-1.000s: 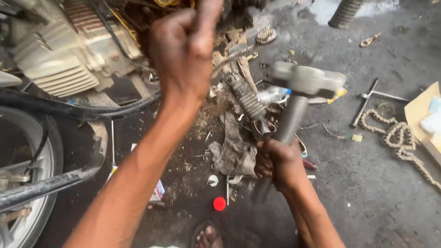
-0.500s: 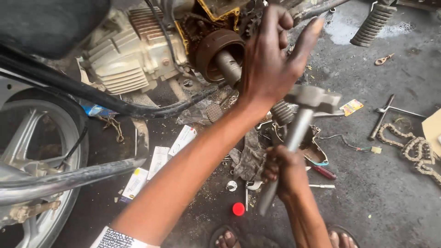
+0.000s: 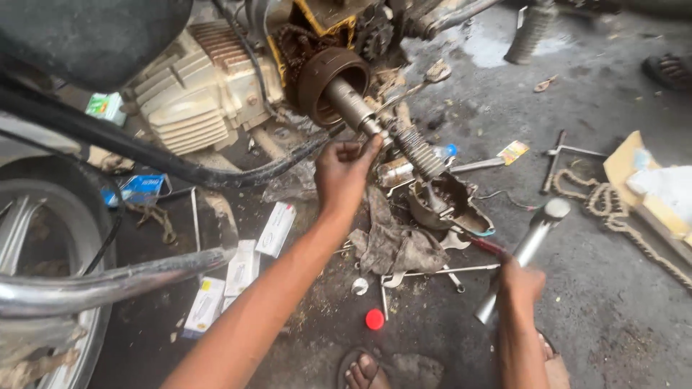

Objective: The person uses a wrench to loosen a nut on a motorcycle engine shaft, then uses a hammer to tap a metal component into place. They remove the component, wipe it with a cloth, and place it on the ground.

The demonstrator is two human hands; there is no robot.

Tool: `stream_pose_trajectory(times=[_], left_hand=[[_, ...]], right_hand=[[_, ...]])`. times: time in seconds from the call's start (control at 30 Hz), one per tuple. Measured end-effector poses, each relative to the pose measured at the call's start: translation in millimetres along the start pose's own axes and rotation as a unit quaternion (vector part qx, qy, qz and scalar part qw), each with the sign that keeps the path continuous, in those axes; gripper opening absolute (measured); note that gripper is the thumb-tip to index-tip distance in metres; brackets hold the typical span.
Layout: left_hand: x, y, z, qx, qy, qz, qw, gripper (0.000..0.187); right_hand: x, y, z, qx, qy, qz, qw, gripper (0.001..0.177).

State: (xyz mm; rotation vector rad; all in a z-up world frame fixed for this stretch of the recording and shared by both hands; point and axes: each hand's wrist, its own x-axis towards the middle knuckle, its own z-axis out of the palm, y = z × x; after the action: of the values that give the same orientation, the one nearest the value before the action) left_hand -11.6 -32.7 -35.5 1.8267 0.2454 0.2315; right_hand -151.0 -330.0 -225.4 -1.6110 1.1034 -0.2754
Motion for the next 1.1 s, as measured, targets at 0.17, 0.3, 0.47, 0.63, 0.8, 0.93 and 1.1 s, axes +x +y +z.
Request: stream_pose_trajectory(times=[0.17, 0.3, 0.47, 0.63, 0.8, 0.93, 1.1], left_hand=[[14, -4, -7, 0.017, -0.170, -0.073, 0.983, 0.056], [21, -7, -4, 0.032, -0.301, -0.072, 0.950, 0.060], [18, -40, -1, 0.008, -0.382, 0.074, 0.921, 0.043], [8, -23, 2, 0.237, -0.155, 0.083, 0.955, 0.017], [-10, -3, -9, 0.140, -0.071, 0.176, 0.972, 0.022], [-10, 5, -6, 0.085, -0.072, 0.179, 0.978, 0.025], [-8, -3, -2, 0.021, -0.075, 0.137, 0.987, 0.026]], right_hand=[[32, 70, -12, -0.169, 0.066, 0.035, 0.983, 0.036], [14, 26, -4, -0.230, 0.155, -0.149, 0.949, 0.058], [-53, -153, 23, 0.113, -0.046, -0.259, 0.958, 0.035], [-147, -252, 86, 0.041, -0.258, -0.380, 0.887, 0.034], [-160, -284, 98, -0.045, -0.210, -0.500, 0.839, 0.019], [-159, -303, 97, -0.091, -0.211, -0.578, 0.783, 0.028], [-161, -309, 98, -0.110, -0.201, -0.598, 0.768, 0.027]])
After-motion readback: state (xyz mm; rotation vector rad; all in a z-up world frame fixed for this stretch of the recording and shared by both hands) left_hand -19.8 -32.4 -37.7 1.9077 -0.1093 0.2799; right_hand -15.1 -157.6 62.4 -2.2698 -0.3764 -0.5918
